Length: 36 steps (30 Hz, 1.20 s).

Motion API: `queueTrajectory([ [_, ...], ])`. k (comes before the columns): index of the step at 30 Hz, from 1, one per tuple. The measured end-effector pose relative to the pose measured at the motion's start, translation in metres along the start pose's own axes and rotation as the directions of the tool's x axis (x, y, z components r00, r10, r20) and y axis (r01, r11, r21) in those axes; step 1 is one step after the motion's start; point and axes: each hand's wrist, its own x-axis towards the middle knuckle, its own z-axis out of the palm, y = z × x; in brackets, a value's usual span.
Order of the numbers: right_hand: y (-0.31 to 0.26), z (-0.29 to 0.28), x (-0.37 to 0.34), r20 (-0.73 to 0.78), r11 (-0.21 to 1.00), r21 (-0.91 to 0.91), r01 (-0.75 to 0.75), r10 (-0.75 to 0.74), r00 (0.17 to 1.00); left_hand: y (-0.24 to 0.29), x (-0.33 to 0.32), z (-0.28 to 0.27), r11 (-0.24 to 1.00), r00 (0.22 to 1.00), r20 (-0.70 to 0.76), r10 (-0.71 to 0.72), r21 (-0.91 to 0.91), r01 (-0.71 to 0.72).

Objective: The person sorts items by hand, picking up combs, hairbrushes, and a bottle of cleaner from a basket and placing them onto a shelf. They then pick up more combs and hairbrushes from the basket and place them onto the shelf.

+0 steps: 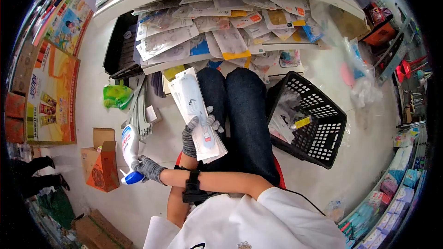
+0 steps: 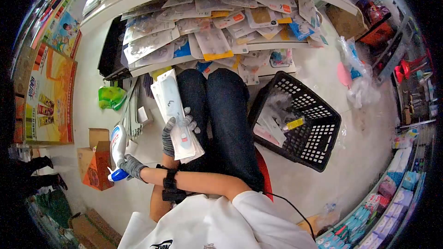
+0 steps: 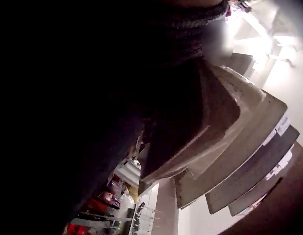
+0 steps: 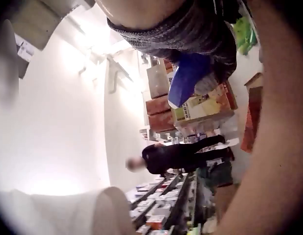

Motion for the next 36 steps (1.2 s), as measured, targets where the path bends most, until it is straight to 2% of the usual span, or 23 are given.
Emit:
queueTrajectory([
  [1, 0.011, 0.002, 0.01, -0.01, 0.996, -0.03, 0.083, -0.083, 0.997, 0.0, 0.0, 0.0, 1.0, 1.0, -0.008, -0.013, -0.002, 0.013],
  [2, 0.02, 0.001, 0.02, 0.07, 0.996, 0.091, 0.023, -0.029, 0.997, -0.001, 0.002, -0.007, 1.0, 1.0, 0.019, -0.023, 0.003, 0.023],
  [5, 0.04, -0.005, 0.025, 0.01, 0.992, -0.085, 0.092, -0.091, 0.996, -0.004, 0.003, -0.009, 1.0, 1.0, 0.02, -0.005, 0.014, 0.005],
  [6, 0.039, -0.008, 0.024, -0.021, 0.992, -0.1, 0.073, -0.075, 0.997, -0.004, 0.001, -0.008, 0.998, 0.999, -0.034, 0.008, 0.068, -0.006],
  [10, 0.018, 0.0, 0.011, -0.077, 0.984, -0.178, -0.017, 0.003, 0.997, -0.007, 0.003, -0.003, 1.0, 1.0, -0.007, -0.013, -0.004, 0.013],
  [11, 0.033, 0.002, 0.029, -0.129, 0.97, -0.21, 0.122, -0.151, 0.98, -0.007, 0.001, -0.001, 1.0, 1.0, -0.018, -0.007, -0.003, 0.007],
  [13, 0.05, 0.005, 0.052, -0.21, 0.88, -0.296, 0.371, -0.439, 0.874, -0.008, -0.001, 0.002, 1.0, 0.999, -0.044, -0.002, 0.005, 0.002],
  [14, 0.052, 0.005, 0.054, -0.181, 0.933, -0.175, 0.313, -0.343, 0.922, -0.008, -0.001, 0.003, 1.0, 0.998, -0.056, 0.002, 0.008, -0.002],
  [16, 0.018, 0.002, 0.014, -0.085, 0.985, 0.061, 0.16, -0.155, 0.984, -0.008, -0.002, 0.005, 1.0, 0.997, -0.08, 0.009, 0.017, -0.007],
  [17, -0.002, 0.0, -0.006, -0.053, 0.997, -0.032, 0.073, -0.075, 0.996, -0.008, -0.002, 0.005, 1.0, 0.996, -0.091, 0.012, 0.022, -0.01],
  [19, 0.046, 0.022, 0.055, -0.038, 0.965, -0.006, 0.261, -0.261, 0.965, -0.007, -0.003, 0.007, 0.999, 0.994, -0.109, 0.02, 0.032, -0.016],
  [22, -0.028, 0.01, -0.048, 0.188, 0.984, 0.174, 0.034, -0.067, 0.98, -0.007, -0.005, 0.009, 0.999, 0.991, -0.131, 0.03, 0.049, -0.024],
  [24, -0.027, 0.012, -0.027, 0.417, 0.939, 0.308, -0.152, 0.01, 0.909, -0.005, -0.006, 0.011, 0.998, 0.989, -0.143, 0.038, 0.058, -0.03],
  [25, -0.024, 0.012, -0.026, 0.478, 0.938, 0.302, -0.173, 0.007, 0.878, -0.005, -0.006, 0.011, 0.997, 0.988, -0.149, 0.042, 0.063, -0.033],
  [27, -0.02, -0.003, -0.036, 0.498, 0.983, 0.183, -0.03, -0.067, 0.865, -0.006, -0.007, 0.012, 0.996, 0.986, -0.16, 0.051, 0.074, -0.039],
  [29, -0.025, -0.032, -0.058, 0.496, 0.966, 0.022, 0.257, -0.234, 0.836, -0.005, -0.005, 0.012, 0.995, 0.983, -0.17, 0.062, 0.086, -0.048],
  [31, -0.044, -0.073, -0.096, 0.505, 0.827, -0.058, 0.559, -0.459, 0.731, -0.005, -0.005, 0.012, 0.993, 0.98, -0.185, 0.079, 0.096, -0.062],
  [33, -0.073, -0.132, -0.161, 0.483, 0.613, -0.054, 0.789, -0.675, 0.558, -0.005, -0.006, 0.01, 0.99, 0.974, -0.202, 0.103, 0.112, -0.081],
  [34, -0.086, -0.161, -0.191, 0.434, 0.529, -0.054, 0.847, -0.751, 0.497, -0.006, -0.004, 0.009, 0.988, 0.971, -0.211, 0.116, 0.128, -0.09],
  [35, -0.105, -0.193, -0.229, 0.363, 0.509, -0.078, 0.857, -0.786, 0.5, -0.007, -0.003, 0.008, 0.987, 0.971, -0.206, 0.12, 0.134, -0.094],
  [36, -0.119, -0.231, -0.268, 0.232, 0.535, -0.091, 0.84, -0.809, 0.54, -0.007, -0.002, 0.007, 0.986, 0.973, -0.197, 0.118, 0.137, -0.092],
])
